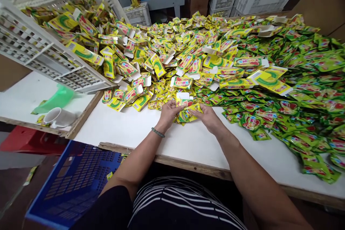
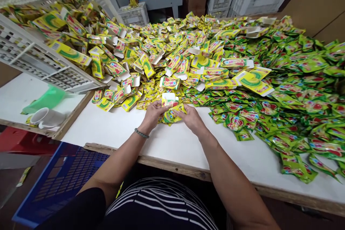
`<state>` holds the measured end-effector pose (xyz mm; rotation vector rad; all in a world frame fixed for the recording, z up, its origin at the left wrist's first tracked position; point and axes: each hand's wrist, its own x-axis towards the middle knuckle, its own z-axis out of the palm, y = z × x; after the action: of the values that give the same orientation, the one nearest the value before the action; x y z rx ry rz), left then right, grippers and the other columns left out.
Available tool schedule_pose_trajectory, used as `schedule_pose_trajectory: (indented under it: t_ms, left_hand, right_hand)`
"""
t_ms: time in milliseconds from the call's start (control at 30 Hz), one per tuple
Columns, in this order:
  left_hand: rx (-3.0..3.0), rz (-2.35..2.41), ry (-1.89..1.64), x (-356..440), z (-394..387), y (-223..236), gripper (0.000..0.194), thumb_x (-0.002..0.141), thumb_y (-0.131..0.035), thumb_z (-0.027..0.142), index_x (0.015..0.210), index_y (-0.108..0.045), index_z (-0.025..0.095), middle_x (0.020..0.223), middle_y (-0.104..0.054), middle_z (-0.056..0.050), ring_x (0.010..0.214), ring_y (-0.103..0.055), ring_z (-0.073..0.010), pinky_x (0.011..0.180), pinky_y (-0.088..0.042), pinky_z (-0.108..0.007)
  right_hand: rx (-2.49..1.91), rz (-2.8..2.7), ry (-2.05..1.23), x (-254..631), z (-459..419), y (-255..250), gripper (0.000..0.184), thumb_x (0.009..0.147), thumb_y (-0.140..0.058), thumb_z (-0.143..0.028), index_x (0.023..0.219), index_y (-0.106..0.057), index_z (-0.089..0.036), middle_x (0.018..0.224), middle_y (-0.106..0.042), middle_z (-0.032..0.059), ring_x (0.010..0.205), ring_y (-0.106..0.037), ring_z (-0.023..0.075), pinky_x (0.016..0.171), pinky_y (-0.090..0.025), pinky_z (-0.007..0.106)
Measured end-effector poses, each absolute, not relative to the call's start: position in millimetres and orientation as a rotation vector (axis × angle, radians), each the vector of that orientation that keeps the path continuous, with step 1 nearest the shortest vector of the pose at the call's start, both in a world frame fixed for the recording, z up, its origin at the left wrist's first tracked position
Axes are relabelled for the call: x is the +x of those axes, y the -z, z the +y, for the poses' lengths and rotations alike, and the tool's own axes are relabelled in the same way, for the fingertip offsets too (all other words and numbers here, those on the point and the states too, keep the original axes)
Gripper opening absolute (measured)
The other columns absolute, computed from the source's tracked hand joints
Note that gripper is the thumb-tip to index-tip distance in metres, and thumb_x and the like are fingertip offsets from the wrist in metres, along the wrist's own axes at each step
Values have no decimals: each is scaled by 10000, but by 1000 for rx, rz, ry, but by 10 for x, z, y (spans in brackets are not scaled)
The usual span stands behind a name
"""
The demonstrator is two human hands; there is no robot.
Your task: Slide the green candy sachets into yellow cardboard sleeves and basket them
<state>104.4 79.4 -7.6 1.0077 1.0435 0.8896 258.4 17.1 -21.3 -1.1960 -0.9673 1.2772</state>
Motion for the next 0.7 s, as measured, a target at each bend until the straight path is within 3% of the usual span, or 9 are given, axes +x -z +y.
schedule_pose_trajectory:
  t_ms: [200,433,700]
  left_hand:
    - [1052,1005,-882,976,849,52,504,525,-908,444,751,-558,161,588,-606,35,535,-565,-112,536,-448,-232]
    - [1494,850,-741,958,760,55,361,709,-793,466,801,-642,151,654,-596,6,659,-573,-150,572,-408,-234]
    - [1648,829,-567,964,690,-20,413,808,-671,532,924,-692,137,614,-506,33,538,-383,-94,520,-267,-242]
  right_hand:
    - [-1312,-983,-1060,2755,167,265,463,688,-792,-541,998,-704,-207,972,-763,79,934,-699,271,874,-568,439]
    - [-1354,-943,-644,2870,218,179,421,795,-669,-570,1020,-670,-214,991,-733,62,923,-673,227,882,-543,390]
    - [-1575,-1444,-720,2988,176,54,351,771,-684,-573,786,-680,-222,817,-675,57,822,-600,242,804,-489,387]
